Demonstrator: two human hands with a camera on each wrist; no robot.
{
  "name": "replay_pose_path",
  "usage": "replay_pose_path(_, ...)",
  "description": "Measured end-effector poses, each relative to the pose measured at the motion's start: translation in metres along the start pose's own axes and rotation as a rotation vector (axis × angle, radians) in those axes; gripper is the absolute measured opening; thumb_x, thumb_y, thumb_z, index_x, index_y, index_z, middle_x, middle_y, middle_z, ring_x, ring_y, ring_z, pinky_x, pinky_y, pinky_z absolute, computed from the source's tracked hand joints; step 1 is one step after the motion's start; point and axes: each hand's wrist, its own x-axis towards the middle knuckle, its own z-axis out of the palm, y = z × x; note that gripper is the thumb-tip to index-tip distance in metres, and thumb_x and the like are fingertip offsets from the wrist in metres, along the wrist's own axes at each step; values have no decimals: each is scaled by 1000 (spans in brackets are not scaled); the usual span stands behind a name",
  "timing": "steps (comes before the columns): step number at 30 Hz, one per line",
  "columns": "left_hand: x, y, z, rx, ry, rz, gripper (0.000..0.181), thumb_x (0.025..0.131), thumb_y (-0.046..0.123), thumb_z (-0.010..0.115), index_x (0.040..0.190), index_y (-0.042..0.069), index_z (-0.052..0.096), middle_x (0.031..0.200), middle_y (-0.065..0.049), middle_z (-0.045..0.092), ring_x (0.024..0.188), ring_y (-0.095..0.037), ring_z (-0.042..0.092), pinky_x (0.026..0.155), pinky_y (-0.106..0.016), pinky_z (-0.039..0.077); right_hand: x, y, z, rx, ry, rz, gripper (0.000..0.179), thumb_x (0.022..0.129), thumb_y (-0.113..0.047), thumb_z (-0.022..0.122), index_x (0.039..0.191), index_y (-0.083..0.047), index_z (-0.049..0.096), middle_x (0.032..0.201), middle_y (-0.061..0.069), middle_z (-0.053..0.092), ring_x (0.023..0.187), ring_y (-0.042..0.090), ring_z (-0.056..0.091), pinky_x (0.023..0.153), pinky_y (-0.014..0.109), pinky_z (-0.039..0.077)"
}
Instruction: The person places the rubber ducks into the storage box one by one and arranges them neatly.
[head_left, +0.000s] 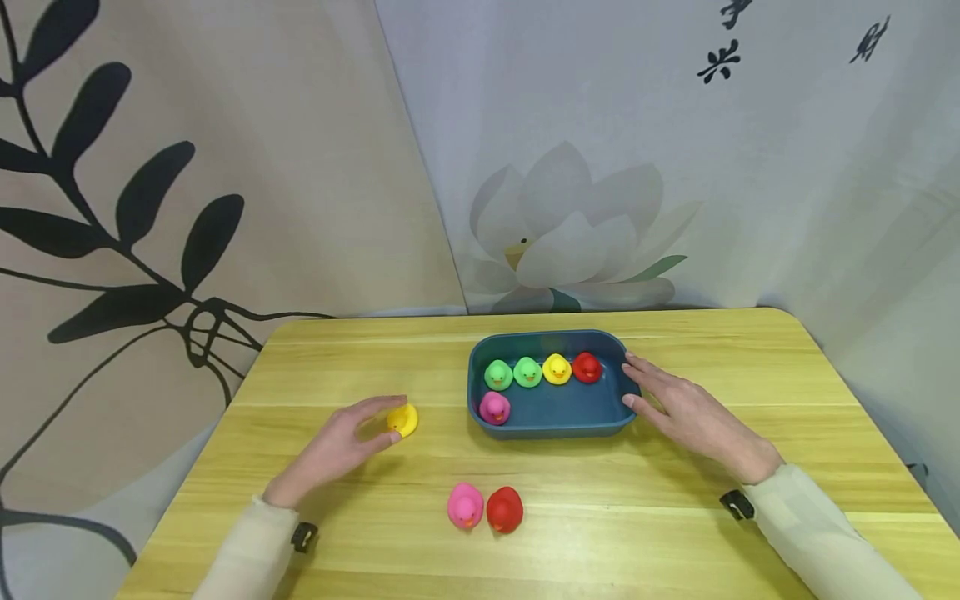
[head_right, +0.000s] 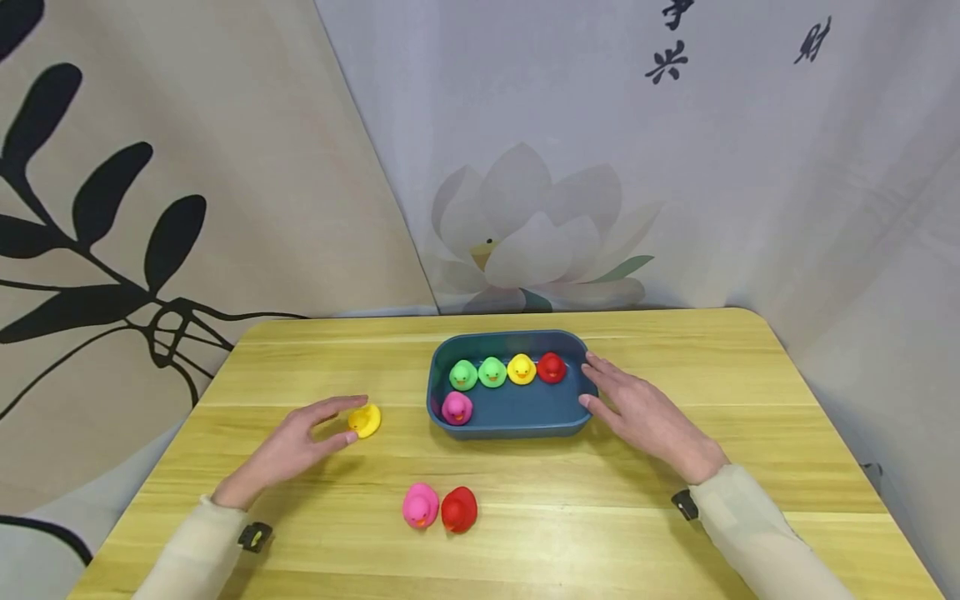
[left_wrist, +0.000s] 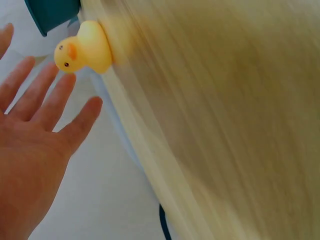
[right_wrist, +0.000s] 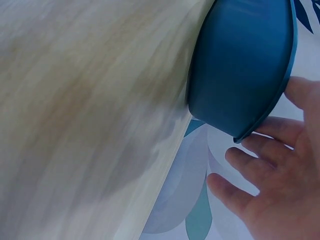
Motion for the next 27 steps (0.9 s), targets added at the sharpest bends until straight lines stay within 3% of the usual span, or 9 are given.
replay_pose_path(8, 3, -11, -2, -17, -9, 37, 41, 95, 10, 74, 135, 7, 66, 140, -11, 65, 129, -36, 60, 106, -54, 49, 0, 1, 0, 0, -1, -7, 61, 108, -38, 57, 156, -2, 44, 166, 15, 33, 145, 41, 42, 113, 60, 40)
replay_pose_path(20, 8, -18, -4, -81, -55, -16, 36, 95, 3, 72, 130, 9, 70, 136, -11, 67, 125, -35, 63, 104, -54, 51, -1, 1, 1, -5, 12, -10, 61, 108, -38, 57, 155, -2, 45, 166, 15, 34, 144, 41, 44, 112, 59, 42)
replay_pose_path(27, 10, -20, -3, -90, -55, -69, 29, 94, 0, 72, 122, 7, 74, 128, -13, 70, 116, -33, 67, 98, -44, 57, -1, 1, 1, -3, 4, -4, 61, 108, -39, 56, 156, -3, 44, 167, 14, 32, 145, 40, 43, 113, 60, 41)
